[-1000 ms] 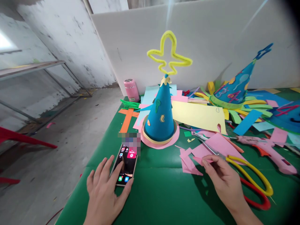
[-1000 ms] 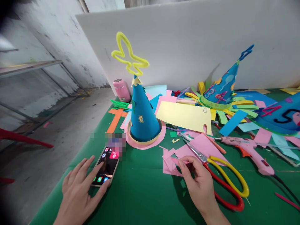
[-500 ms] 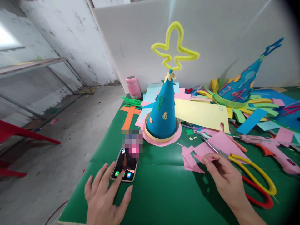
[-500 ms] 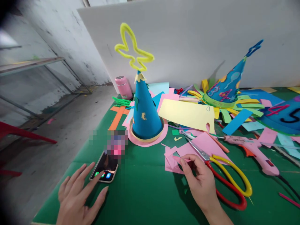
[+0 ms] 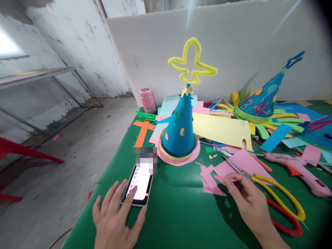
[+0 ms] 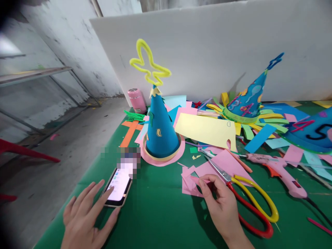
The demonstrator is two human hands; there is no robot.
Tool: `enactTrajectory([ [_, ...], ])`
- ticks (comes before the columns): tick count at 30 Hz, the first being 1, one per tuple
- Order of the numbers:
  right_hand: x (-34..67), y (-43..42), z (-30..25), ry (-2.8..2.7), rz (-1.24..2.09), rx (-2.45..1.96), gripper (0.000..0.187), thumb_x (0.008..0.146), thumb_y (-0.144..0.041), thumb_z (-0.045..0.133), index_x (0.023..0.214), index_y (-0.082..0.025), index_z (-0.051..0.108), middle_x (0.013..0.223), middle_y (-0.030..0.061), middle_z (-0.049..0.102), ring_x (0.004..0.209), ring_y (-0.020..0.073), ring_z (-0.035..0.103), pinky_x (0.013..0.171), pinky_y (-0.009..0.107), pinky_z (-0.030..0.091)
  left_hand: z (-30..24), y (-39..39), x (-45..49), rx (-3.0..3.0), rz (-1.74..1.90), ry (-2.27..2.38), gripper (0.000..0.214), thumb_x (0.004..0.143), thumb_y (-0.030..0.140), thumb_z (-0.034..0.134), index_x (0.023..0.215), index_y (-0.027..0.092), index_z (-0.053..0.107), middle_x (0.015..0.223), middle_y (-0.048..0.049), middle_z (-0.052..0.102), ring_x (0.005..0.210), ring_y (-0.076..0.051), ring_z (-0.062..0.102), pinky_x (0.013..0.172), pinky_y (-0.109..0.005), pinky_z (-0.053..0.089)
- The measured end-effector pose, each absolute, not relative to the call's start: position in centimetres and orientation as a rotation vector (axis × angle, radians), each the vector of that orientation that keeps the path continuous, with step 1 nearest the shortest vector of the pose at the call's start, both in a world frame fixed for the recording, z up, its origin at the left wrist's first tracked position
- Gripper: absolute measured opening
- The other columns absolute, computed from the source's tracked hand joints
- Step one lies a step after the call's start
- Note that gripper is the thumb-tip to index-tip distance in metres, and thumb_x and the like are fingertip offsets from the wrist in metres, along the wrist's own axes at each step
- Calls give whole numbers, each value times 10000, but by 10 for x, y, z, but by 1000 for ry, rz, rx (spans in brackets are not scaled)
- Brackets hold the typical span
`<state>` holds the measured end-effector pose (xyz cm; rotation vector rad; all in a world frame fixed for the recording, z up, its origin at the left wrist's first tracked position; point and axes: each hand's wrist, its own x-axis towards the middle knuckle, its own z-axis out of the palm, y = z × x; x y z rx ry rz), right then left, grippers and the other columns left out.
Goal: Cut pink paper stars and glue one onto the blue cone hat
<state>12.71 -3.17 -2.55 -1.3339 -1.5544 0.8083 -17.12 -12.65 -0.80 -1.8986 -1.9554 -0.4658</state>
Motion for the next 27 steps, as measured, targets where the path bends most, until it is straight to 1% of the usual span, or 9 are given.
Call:
enactTrajectory([
  [2,127,-32,-25,-1552,803,-1337,98,797,-305,550,827,-213,564,721,-4,570,617,114,525,548,157,463,-8,-123,-172,-1888,-455,-1966,386,731,278,518,1109,211,469,1208,-167,476,1169,-360,382,949,-566,244],
  [5,127,-32,-25,-1564,784,-1334,95,798,-303,546,824,-214,563,720,-2,573,622,116,533,551,155,468,-6,-115,-174,-1890,-426,-1982,415,737,319,513,1125,179,469,1220,-186,469,1146,-359,402,910,-544,303],
  [8,127,-31,-25,-1586,743,-1320,94,794,-297,545,815,-207,569,703,1,582,604,119,544,536,154,476,-3,-102,-179,-1901,-382,-1991,422,742,364,497,1102,146,508,1204,-198,487,1127,-358,421,878,-525,337],
  [11,127,-30,-23,-1586,710,-1306,85,786,-289,552,801,-207,573,677,-4,586,568,113,546,510,145,478,2,-88,-184,-1891,-321,-2010,412,749,396,474,1060,140,559,1185,-191,512,1129,-358,423,876,-520,340],
  [13,126,-30,-22,-1578,703,-1301,79,785,-285,552,795,-209,574,670,-8,583,541,106,537,493,139,473,5,-80,-187,-1889,-260,-2051,433,756,420,455,1066,141,571,1194,-187,512,1135,-356,419,871,-517,346],
  [19,126,-32,-22,-1574,711,-1305,80,789,-278,548,813,-207,575,694,2,595,558,109,545,500,141,479,10,-60,-188,-1874,-138,-2138,475,767,471,410,1083,164,589,1240,-174,488,1172,-344,386,892,-519,325],
  [27,127,-31,-23,-1560,703,-1328,96,775,-288,562,804,-198,581,687,13,600,562,126,559,506,163,496,9,-38,-191,-1984,-27,-2134,536,780,529,372,1130,174,568,1286,-204,445,1217,-371,318,882,-570,289],
])
